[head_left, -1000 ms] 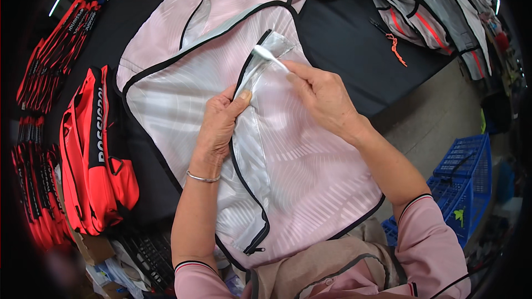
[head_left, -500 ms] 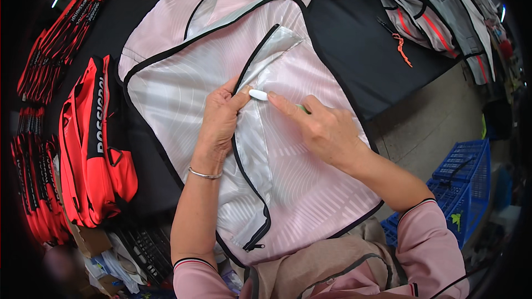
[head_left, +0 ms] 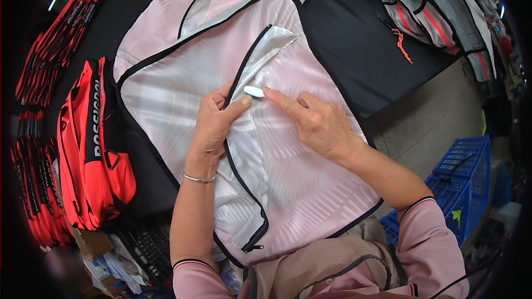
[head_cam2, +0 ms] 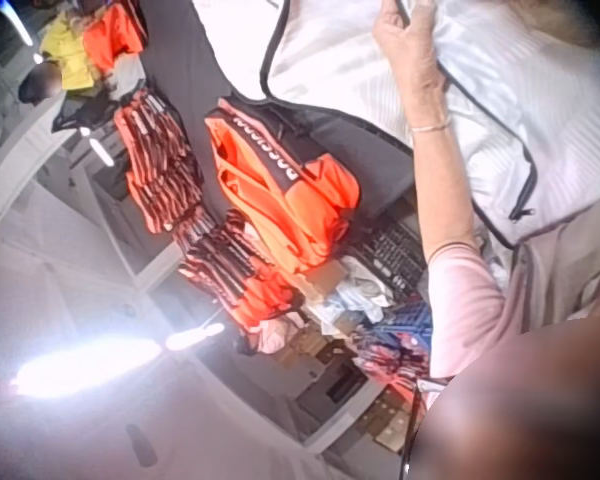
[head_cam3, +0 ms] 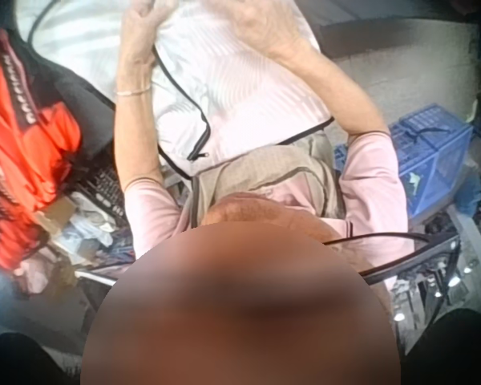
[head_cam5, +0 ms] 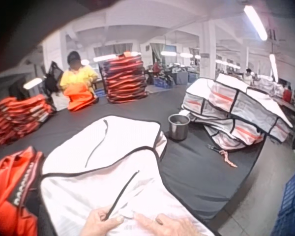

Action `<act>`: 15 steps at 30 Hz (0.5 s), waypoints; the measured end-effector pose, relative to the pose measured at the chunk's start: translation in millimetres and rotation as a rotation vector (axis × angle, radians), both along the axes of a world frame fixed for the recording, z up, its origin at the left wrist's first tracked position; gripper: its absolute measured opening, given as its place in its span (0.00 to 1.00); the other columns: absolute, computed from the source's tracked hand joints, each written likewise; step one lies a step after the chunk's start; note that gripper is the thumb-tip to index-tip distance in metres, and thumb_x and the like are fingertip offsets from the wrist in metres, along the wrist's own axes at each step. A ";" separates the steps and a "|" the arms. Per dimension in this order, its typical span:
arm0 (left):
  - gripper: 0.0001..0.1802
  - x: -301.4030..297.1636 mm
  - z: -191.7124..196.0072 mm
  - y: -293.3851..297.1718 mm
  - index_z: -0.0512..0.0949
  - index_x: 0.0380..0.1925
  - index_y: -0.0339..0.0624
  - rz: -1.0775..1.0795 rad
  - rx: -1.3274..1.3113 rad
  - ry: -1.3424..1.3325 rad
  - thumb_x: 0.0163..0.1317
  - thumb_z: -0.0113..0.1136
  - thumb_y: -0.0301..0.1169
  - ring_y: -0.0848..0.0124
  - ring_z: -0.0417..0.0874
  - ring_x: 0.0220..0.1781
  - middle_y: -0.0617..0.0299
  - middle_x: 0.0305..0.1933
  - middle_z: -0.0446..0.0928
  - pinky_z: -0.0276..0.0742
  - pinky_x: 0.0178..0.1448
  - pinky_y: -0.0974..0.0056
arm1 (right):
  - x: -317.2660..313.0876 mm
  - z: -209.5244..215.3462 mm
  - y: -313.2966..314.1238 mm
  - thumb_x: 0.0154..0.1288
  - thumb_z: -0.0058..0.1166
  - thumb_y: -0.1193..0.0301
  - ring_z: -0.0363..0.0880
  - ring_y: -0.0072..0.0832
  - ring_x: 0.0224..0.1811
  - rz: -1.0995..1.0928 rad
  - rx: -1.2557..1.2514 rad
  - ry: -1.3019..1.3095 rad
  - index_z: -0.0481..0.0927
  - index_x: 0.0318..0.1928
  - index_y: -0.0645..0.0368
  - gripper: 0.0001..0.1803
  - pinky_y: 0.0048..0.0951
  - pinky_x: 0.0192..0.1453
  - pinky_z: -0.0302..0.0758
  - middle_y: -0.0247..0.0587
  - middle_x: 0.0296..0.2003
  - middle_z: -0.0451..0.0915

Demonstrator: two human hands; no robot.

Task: Use a toothbrush to scrub and clean the zipper of a large sports bag.

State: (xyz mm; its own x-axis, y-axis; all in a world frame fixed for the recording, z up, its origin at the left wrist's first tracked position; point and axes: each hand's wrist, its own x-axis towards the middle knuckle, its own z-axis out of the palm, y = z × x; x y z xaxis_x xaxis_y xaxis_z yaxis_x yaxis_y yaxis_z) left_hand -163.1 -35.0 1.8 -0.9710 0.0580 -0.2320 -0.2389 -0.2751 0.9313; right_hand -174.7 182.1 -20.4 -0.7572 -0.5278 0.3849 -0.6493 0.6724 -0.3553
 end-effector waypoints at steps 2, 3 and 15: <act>0.21 1.6 3.5 8.1 0.79 0.56 0.30 0.011 -0.076 0.010 0.62 0.66 0.25 0.79 0.83 0.42 0.62 0.46 0.84 0.80 0.47 0.71 | -1.8 -1.6 0.2 0.61 0.53 0.80 0.76 0.37 0.21 0.017 -0.020 -0.032 0.74 0.69 0.36 0.36 0.39 0.24 0.77 0.37 0.25 0.73; 0.21 2.6 5.4 11.6 0.80 0.55 0.29 0.023 -0.150 0.024 0.61 0.67 0.24 0.79 0.83 0.41 0.62 0.45 0.84 0.80 0.47 0.71 | -5.3 -3.6 -0.8 0.61 0.53 0.80 0.76 0.37 0.21 0.017 -0.022 -0.035 0.74 0.69 0.36 0.36 0.39 0.24 0.77 0.37 0.25 0.73; 0.21 -2.3 -4.0 7.6 0.79 0.56 0.28 0.125 -0.140 -0.095 0.62 0.61 0.19 0.80 0.81 0.35 0.63 0.40 0.83 0.77 0.41 0.73 | 2.4 3.1 4.6 0.63 0.54 0.79 0.76 0.40 0.22 0.024 0.009 -0.060 0.75 0.68 0.39 0.33 0.41 0.26 0.75 0.41 0.24 0.73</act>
